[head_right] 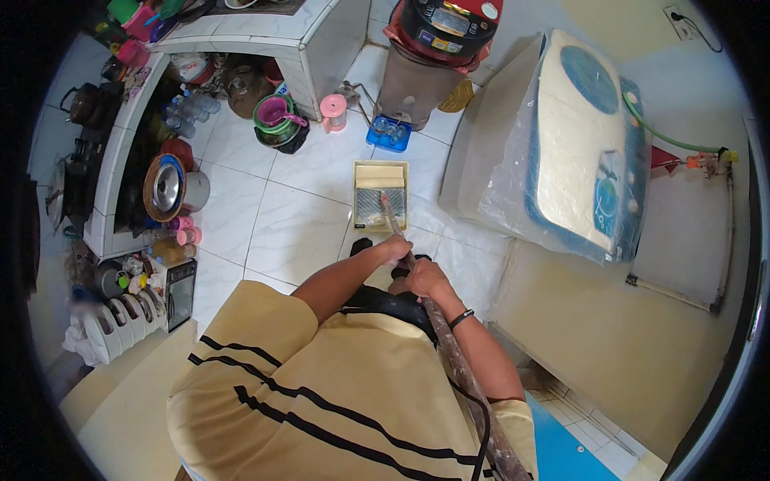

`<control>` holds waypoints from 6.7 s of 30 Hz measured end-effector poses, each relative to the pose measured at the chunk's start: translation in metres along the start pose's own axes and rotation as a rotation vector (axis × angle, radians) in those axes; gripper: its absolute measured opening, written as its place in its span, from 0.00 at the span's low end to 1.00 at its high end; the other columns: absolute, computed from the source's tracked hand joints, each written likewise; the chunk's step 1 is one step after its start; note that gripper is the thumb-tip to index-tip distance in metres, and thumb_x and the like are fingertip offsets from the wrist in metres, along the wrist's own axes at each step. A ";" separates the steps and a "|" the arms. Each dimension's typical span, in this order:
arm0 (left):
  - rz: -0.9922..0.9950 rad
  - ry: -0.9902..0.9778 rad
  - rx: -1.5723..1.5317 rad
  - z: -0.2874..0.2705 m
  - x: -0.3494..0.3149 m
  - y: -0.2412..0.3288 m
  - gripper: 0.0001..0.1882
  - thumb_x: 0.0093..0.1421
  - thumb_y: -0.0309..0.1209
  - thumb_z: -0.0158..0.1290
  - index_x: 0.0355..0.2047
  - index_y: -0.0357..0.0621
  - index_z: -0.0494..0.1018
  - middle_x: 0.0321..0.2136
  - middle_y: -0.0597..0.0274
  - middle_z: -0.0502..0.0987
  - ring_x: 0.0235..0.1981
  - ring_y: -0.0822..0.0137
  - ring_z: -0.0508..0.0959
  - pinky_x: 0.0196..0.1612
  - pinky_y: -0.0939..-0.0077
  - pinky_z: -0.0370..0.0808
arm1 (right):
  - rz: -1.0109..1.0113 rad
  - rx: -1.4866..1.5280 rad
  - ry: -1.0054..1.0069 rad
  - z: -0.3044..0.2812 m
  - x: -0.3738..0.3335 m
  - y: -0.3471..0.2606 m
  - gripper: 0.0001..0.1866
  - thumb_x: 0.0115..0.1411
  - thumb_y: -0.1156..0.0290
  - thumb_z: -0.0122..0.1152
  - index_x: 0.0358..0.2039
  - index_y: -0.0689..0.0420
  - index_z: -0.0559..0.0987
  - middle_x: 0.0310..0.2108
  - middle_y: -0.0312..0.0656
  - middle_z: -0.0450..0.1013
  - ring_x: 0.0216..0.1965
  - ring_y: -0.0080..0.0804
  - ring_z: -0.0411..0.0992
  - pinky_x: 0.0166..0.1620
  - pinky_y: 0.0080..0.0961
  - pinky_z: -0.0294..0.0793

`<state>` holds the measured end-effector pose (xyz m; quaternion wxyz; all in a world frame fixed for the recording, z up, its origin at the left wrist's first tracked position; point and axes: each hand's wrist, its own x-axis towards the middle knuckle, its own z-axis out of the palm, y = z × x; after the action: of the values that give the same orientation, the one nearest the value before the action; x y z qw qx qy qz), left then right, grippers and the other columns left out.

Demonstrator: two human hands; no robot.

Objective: The person paints a wall in a laundry/kitchen area using a paint roller attached to an extension pole, dipping the roller into a paint tray and applying paint to the wall in broad strokes.

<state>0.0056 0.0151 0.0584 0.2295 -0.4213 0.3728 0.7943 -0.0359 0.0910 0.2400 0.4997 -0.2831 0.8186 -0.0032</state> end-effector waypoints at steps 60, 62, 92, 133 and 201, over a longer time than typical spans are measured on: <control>-0.014 -0.061 0.096 0.008 -0.005 -0.010 0.13 0.62 0.27 0.42 0.35 0.23 0.68 0.29 0.42 0.75 0.28 0.50 0.80 0.30 0.56 0.83 | -0.040 0.097 0.006 0.016 -0.006 0.034 0.15 0.57 0.69 0.43 0.30 0.68 0.75 0.19 0.58 0.72 0.15 0.45 0.74 0.21 0.36 0.76; -0.095 -0.155 0.002 0.015 -0.016 -0.013 0.15 0.64 0.30 0.44 0.34 0.22 0.68 0.28 0.43 0.74 0.28 0.50 0.79 0.33 0.56 0.81 | -0.246 -0.159 0.134 0.022 -0.014 0.043 0.15 0.57 0.69 0.44 0.30 0.67 0.75 0.19 0.58 0.72 0.14 0.42 0.74 0.21 0.35 0.75; -0.304 -0.525 -0.317 0.020 -0.061 0.026 0.13 0.58 0.30 0.54 0.39 0.36 0.67 0.38 0.53 0.72 0.43 0.59 0.74 0.49 0.69 0.75 | 0.091 0.404 -0.136 -0.074 -0.142 0.028 0.26 0.61 0.62 0.49 0.58 0.58 0.67 0.19 0.35 0.70 0.15 0.23 0.67 0.21 0.23 0.70; 0.556 -0.235 -0.020 0.072 -0.286 0.134 0.22 0.61 0.29 0.52 0.47 0.37 0.52 0.37 0.48 0.71 0.35 0.52 0.80 0.36 0.57 0.82 | -0.401 0.841 0.144 -0.042 -0.260 0.029 0.29 0.65 0.65 0.51 0.65 0.45 0.57 0.16 0.29 0.63 0.15 0.16 0.60 0.24 0.15 0.65; 1.355 -0.281 0.636 0.270 -0.285 0.415 0.33 0.64 0.33 0.50 0.64 0.38 0.49 0.44 0.46 0.75 0.43 0.60 0.78 0.41 0.76 0.76 | -0.310 0.749 1.870 -0.391 -0.095 0.175 0.22 0.62 0.55 0.51 0.25 0.64 0.72 0.20 0.56 0.69 0.23 0.52 0.69 0.29 0.40 0.66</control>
<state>-0.2568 -0.0427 0.5625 -0.1526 0.0909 0.7281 0.6621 -0.4052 0.1731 0.4629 -0.2896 -0.0954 0.7817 -0.5440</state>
